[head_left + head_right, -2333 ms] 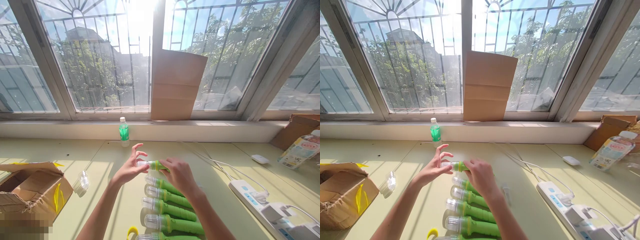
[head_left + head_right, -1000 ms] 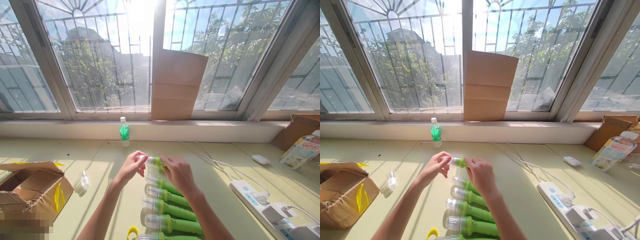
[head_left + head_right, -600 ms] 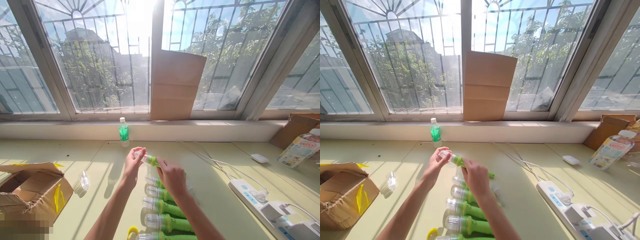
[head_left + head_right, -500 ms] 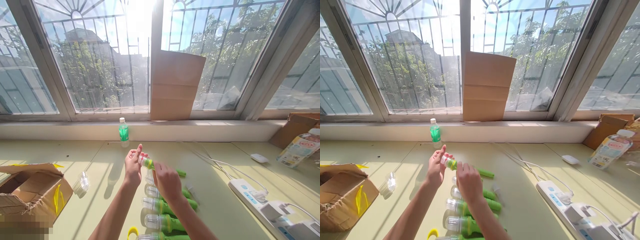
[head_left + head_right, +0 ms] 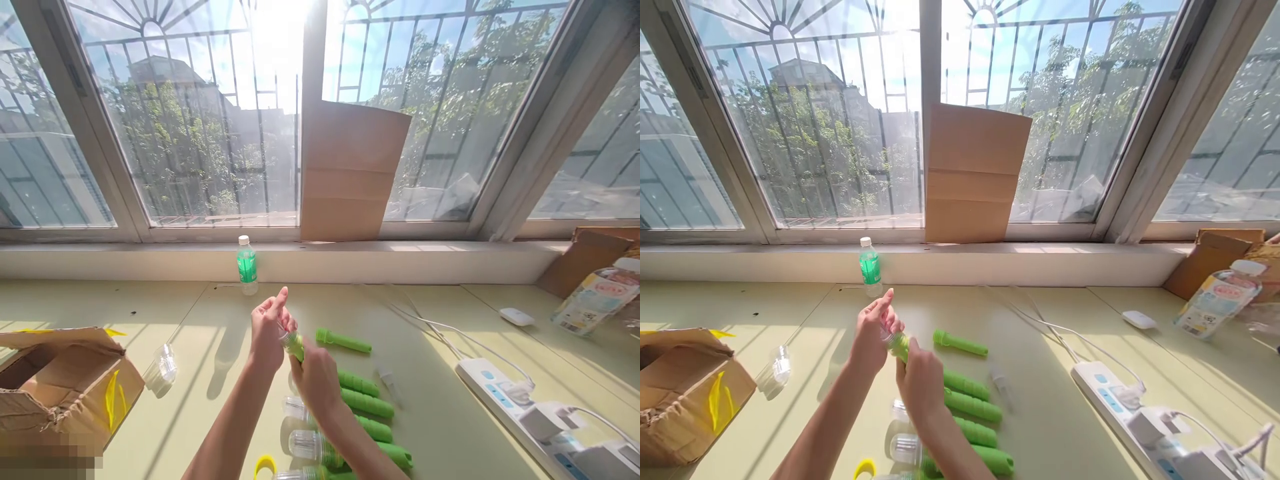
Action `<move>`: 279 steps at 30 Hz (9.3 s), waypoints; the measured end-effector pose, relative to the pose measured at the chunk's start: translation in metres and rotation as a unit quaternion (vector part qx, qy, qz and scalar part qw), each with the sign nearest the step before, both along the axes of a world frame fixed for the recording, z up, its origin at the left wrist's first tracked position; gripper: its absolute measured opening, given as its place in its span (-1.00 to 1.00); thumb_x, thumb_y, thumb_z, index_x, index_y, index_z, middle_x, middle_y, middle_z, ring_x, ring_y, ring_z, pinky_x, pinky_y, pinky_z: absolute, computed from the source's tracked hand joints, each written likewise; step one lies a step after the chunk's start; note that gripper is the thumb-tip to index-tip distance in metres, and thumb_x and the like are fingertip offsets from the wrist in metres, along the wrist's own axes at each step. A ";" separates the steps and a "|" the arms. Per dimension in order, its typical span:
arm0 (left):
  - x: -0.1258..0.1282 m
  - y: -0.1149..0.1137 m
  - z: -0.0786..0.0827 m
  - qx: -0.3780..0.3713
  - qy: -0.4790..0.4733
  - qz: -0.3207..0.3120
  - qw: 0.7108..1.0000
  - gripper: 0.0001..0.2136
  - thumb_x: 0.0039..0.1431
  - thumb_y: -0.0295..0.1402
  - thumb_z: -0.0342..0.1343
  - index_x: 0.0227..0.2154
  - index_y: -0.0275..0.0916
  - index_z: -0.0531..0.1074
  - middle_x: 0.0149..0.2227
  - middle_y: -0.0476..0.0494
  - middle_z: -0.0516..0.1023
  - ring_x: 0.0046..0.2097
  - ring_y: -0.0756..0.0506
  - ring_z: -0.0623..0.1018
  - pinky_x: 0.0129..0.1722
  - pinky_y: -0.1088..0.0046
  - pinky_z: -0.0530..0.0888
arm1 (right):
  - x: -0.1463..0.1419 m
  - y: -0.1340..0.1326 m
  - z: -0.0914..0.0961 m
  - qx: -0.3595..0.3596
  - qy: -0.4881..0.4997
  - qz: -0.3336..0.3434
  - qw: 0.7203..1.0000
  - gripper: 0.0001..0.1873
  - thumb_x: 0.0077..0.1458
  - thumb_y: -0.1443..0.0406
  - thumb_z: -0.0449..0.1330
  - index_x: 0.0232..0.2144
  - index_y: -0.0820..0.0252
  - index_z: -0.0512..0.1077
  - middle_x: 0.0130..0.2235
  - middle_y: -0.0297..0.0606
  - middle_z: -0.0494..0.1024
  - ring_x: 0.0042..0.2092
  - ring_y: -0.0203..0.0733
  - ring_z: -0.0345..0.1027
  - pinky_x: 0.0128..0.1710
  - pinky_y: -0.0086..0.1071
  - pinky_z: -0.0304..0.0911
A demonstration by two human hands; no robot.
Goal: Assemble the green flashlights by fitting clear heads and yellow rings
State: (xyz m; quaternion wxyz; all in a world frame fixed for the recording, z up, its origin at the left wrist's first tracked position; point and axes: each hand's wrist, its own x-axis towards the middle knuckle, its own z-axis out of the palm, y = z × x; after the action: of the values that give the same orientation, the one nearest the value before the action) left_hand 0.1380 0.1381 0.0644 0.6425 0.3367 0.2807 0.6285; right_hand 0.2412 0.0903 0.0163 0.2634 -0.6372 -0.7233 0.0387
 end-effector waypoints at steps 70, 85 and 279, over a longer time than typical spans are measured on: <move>-0.129 0.013 -0.085 0.057 0.684 0.070 0.723 -0.73 0.04 -0.06 0.05 -0.44 -0.16 0.39 -0.40 -0.14 0.52 -0.26 -0.21 0.52 -0.30 0.34 0.37 | 0.147 0.065 -0.040 -0.138 -0.016 0.056 0.989 -0.68 0.00 0.34 0.15 -0.15 0.22 0.49 -0.11 -0.13 0.54 -0.04 -0.05 0.36 -0.08 -0.33 0.19; -0.063 -0.035 -0.052 0.173 0.734 -0.123 0.645 -0.83 0.14 -0.22 0.01 -0.31 -0.18 0.40 -0.33 -0.07 0.52 -0.26 -0.10 0.49 -0.32 0.44 0.38 | 0.181 0.034 -0.036 -0.185 0.007 -0.060 0.981 -0.81 0.11 0.19 0.07 -0.48 0.14 0.28 -0.46 -0.26 0.47 -0.40 -0.16 0.34 -0.45 -0.41 0.06; -0.025 -0.015 0.005 0.274 0.368 0.014 0.889 -0.74 0.00 -0.33 0.28 -0.41 -0.20 0.25 -0.05 -0.20 0.53 -0.04 -0.16 0.54 -0.19 0.25 0.58 | 0.068 0.010 0.069 -0.159 0.332 0.182 0.912 -0.74 0.02 0.13 0.23 -0.48 0.23 0.41 -0.55 -0.40 0.36 -0.51 -0.31 0.27 -0.53 -0.48 0.16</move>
State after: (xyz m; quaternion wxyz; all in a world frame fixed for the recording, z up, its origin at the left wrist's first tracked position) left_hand 0.1134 0.1230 0.0694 0.3669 0.7024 0.3180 0.5205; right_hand 0.3095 0.1004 0.0852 0.3717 -0.4780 -0.6819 0.4103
